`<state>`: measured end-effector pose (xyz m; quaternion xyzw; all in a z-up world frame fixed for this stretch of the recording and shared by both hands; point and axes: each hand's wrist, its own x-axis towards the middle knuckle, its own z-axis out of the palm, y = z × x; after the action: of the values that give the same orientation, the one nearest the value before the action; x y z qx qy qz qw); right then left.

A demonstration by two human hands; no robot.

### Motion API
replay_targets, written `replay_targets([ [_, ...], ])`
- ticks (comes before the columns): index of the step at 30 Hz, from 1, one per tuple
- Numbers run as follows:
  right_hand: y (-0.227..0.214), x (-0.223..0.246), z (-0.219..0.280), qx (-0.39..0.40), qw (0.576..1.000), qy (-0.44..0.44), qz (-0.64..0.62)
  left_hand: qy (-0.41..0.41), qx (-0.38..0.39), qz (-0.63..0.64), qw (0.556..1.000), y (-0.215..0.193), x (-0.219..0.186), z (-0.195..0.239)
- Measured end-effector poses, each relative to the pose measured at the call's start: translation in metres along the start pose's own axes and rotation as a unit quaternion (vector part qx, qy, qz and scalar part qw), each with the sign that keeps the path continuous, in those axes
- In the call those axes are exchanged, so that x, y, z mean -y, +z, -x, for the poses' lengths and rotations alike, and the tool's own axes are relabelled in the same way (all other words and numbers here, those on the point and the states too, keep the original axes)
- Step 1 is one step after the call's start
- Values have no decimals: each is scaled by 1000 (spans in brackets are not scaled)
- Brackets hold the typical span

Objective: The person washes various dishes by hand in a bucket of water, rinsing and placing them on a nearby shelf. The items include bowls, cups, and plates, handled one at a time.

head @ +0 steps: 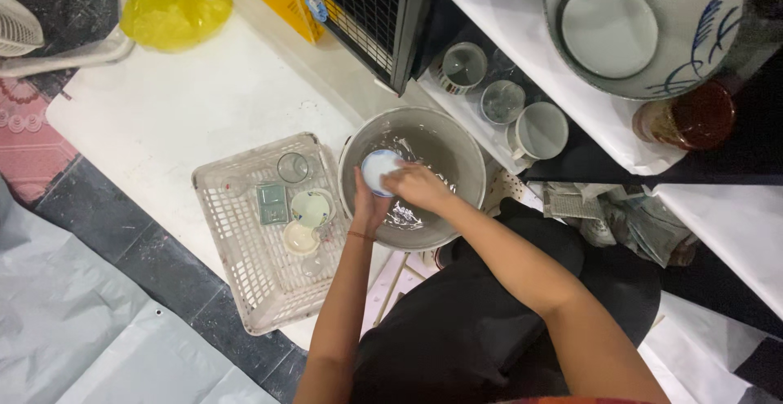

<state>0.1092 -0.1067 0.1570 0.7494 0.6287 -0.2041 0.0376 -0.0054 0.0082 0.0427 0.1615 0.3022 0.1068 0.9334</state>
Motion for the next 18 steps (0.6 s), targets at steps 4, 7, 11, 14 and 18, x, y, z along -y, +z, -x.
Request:
replay_targets([
  [4, -19, 10, -6, -263, 959, -101, -22, -61, 20, 33, 997, -7, -3, 1],
  [7, -32, 16, 2, -309, 945, -93, -63, -64, -32, 30, 997, -10, -6, 0],
  [11, -42, 14, -1, -103, 935, 145, -307, -57, 25, 60, 996, -9, 1, -5],
  [14, -18, -2, -15, -167, 809, 221, -518, -34, 31, 6, 999, -3, 1, -3],
  [18, 52, -44, -29, -292, 767, 159, -549, 18, -4, -74, 997, 16, -3, 4],
])
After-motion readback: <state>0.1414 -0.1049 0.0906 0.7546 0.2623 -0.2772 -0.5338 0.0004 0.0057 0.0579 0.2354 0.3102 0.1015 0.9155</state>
